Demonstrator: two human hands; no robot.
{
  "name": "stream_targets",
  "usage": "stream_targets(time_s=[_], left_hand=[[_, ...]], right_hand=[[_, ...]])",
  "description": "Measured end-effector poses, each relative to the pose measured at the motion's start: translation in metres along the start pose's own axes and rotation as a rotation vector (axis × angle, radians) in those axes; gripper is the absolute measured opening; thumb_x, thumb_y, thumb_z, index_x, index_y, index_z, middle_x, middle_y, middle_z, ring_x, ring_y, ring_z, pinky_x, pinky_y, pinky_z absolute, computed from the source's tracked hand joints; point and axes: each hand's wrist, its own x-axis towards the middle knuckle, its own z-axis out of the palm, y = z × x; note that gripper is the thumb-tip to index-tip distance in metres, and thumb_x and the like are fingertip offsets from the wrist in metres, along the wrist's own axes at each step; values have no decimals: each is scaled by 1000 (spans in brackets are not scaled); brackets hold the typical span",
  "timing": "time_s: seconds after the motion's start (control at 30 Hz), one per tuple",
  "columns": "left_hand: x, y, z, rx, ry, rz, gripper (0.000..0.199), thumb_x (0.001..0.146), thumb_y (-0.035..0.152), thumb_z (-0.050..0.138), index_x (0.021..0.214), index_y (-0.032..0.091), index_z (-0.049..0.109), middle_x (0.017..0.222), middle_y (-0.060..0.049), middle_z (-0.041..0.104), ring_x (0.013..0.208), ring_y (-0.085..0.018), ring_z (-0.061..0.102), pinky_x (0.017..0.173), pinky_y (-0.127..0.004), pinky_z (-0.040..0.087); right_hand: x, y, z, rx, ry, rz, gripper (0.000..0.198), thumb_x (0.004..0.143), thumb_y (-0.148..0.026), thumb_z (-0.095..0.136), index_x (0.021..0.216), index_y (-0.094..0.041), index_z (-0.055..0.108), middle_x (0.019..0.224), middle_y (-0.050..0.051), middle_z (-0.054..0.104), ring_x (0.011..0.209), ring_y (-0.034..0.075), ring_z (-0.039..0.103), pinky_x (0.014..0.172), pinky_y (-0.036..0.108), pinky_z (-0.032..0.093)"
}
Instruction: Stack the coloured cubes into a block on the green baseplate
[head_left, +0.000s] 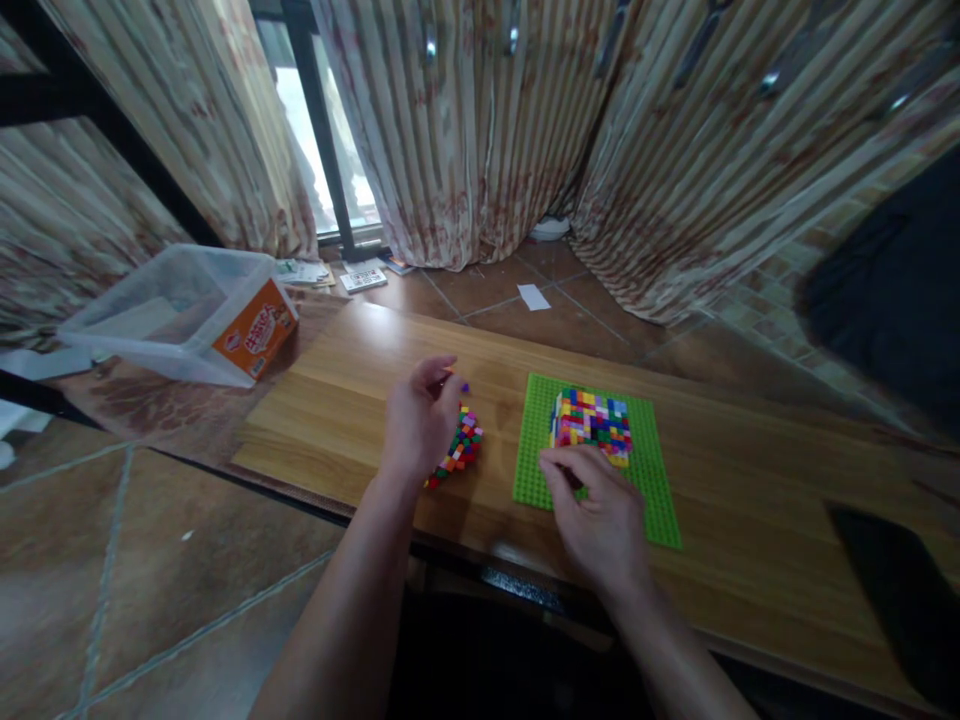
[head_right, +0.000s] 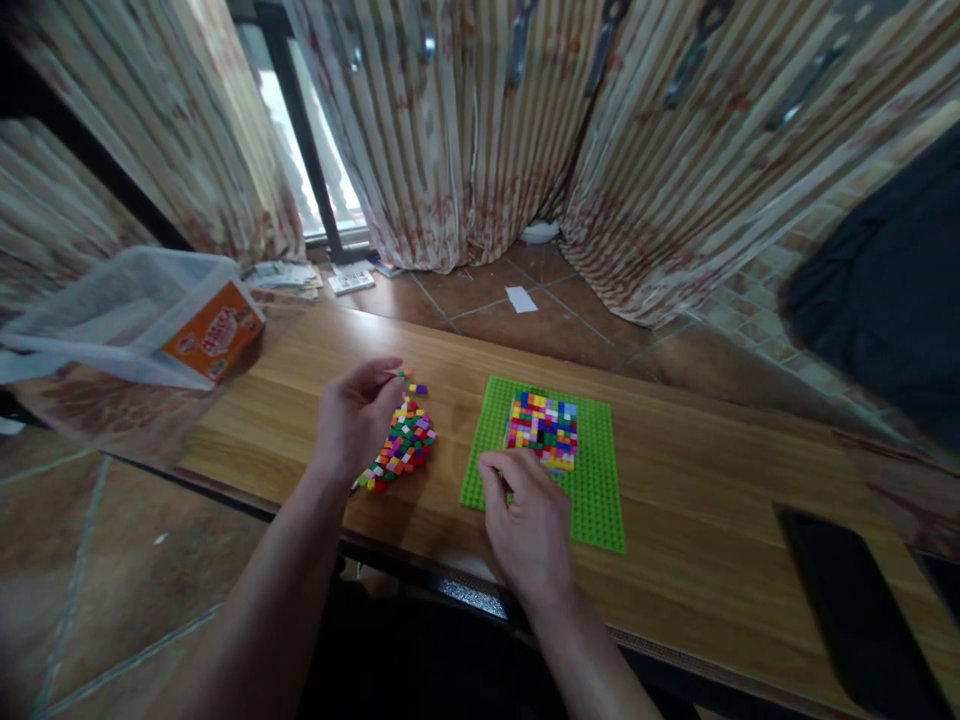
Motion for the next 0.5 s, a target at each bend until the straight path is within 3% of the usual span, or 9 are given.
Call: stream_targets(time_s=[0.33,0.5], left_hand=[[0,4,-7,-108,-4,-63,25,77,20,65,101,13,69,84,-5,74,70,-13,67,66,-22,50],[3,3,-13,-65,-4,-31,23,77,20,65,99,13,71,82,-4,73,72,-14,67,67,-23,51]], right_hand=[[9,0,37,-18,-200,-61,32,95,-17,45,116,-22,69,105,10,69,99,23,64,89,39,52],[16,-4,51,-63,-268,-66,32,97,-18,45,116,-21,70,107,10,67,98,23,63,88,38,52]])
